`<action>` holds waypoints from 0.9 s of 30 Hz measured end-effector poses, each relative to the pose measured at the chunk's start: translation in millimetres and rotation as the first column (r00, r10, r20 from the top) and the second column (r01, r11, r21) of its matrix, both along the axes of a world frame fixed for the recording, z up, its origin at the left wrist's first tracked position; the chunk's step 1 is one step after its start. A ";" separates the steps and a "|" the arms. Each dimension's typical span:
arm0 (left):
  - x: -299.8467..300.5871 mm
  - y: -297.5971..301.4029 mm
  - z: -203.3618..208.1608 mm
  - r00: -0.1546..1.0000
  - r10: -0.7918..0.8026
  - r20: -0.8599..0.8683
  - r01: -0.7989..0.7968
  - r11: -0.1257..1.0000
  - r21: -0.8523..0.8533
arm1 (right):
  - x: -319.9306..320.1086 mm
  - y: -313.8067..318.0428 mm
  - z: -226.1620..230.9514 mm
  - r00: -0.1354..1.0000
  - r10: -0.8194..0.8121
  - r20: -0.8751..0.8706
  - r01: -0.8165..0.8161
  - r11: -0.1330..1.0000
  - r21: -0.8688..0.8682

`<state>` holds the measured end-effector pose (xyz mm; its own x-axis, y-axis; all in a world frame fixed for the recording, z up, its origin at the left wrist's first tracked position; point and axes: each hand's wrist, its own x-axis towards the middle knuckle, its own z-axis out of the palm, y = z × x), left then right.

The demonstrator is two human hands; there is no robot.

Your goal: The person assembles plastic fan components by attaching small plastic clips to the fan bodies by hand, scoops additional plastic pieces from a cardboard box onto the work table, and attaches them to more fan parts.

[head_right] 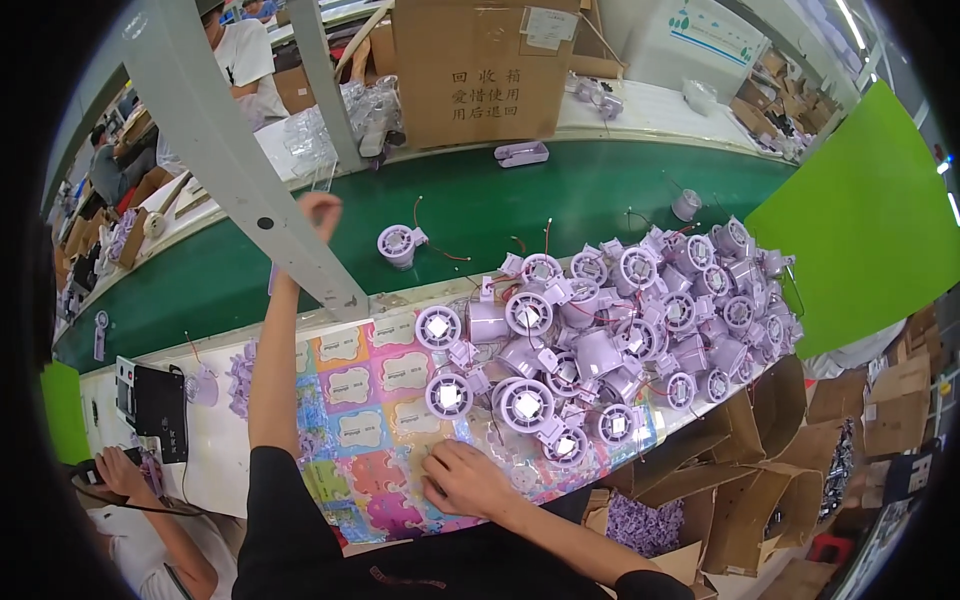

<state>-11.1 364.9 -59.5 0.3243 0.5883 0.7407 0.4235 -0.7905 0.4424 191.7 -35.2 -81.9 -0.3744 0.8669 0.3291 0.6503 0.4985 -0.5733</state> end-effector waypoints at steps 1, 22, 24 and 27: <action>14.1 -1.9 4.9 0.988 -0.137 -0.070 0.102 0.924 -0.369 | 0.6 0.3 -0.3 1.000 -0.013 0.008 0.013 1.000 0.022; -84.8 -224.6 39.9 0.806 0.402 0.434 -0.187 0.869 -0.458 | -12.2 2.2 -8.0 0.994 -0.089 0.066 0.087 0.996 0.032; -88.7 -291.3 29.1 0.803 0.353 0.481 -0.145 0.897 -0.417 | -29.3 13.1 -8.2 0.994 -0.104 -0.021 0.106 0.992 0.068; -82.6 -370.0 19.3 0.835 0.420 0.355 -0.200 0.833 -0.515 | -57.1 42.3 -2.2 0.986 0.040 -0.163 -0.027 0.996 0.084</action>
<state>-93.7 -5.1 -40.1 -0.2263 0.8926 0.3899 0.2853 -0.3220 0.9027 134.6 7.1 -84.2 -0.3380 0.8227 0.4570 0.5325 0.5676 -0.6279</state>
